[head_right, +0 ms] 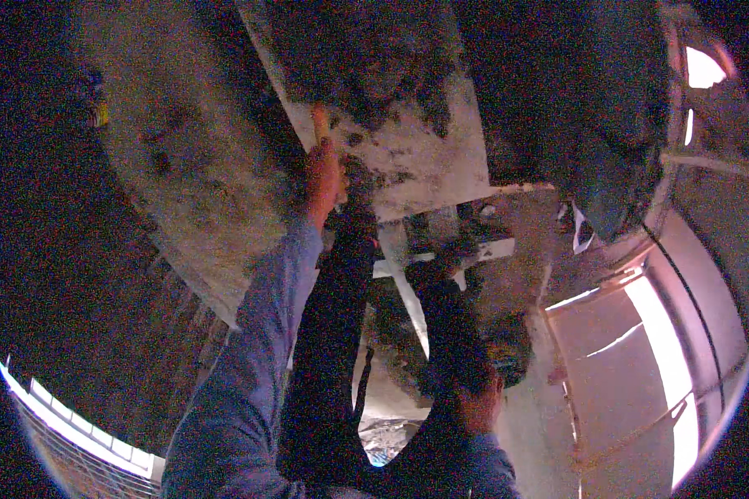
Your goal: The person scoops wet cement from a wooden board using a trowel and applies it to a wall surface. They repeatedly smooth the cement on the wall and scrape excess material back onto the board.
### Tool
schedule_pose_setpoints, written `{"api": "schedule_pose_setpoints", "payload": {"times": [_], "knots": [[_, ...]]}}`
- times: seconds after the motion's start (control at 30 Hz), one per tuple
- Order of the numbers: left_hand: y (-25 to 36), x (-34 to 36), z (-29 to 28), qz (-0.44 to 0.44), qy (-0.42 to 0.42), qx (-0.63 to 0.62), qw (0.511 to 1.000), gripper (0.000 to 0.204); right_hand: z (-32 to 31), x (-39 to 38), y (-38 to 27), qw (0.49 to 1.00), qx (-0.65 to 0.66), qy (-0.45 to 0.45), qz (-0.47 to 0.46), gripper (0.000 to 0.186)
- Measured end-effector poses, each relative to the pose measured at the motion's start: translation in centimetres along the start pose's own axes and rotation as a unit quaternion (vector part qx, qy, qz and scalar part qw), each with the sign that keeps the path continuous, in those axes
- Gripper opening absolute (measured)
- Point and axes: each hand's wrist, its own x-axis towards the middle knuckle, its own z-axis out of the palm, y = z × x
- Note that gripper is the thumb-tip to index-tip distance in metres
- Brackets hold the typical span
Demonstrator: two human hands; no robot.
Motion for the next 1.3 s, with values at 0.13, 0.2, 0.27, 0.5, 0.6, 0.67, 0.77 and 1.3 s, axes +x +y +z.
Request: {"api": "schedule_pose_setpoints", "payload": {"times": [0.13,0.2,0.27,0.5,0.6,0.67,0.77,1.3], "knots": [[-2.1,-7.3,-2.6,-0.03,-0.007,0.011,0.999,0.038,2.9,-0.7,4.3,0.999,0.025,-0.032,-0.021,0.087],[-4.7,-11.1,-4.2,-0.053,0.009,0.051,0.997,0.04,4.5,-0.1,4.0,0.998,-0.024,-0.05,0.013,0.091],[-5.4,-13.9,-6.3,-0.042,0.016,0.101,0.994,0.042,4.7,0.5,4.1,0.996,-0.041,-0.077,0.024,0.093],[-3.5,-22.8,-8.2,-0.057,-0.052,0.311,0.947,0.041,9.4,1.2,11.8,0.994,-0.006,-0.099,0.035,0.09],[-0.5,-24.4,-5.1,-0.058,-0.112,0.359,0.925,0.042,10.5,2.5,12.7,0.991,0.036,-0.121,0.034,0.086],[0.2,-25.3,-2.4,-0.009,-0.162,0.351,0.922,0.043,12.0,2.6,13.4,0.993,0.034,-0.107,0.048,0.087],[2.1,-22.5,1.3,0.027,-0.282,0.379,0.881,0.046,14.1,3.7,14.1,0.991,0.052,-0.105,0.061,0.087],[17.3,-25.3,29.1,0.138,-0.296,0.592,0.737,0.043,18.4,5.2,19.5,0.986,0.095,-0.125,0.048,0.097]]}}
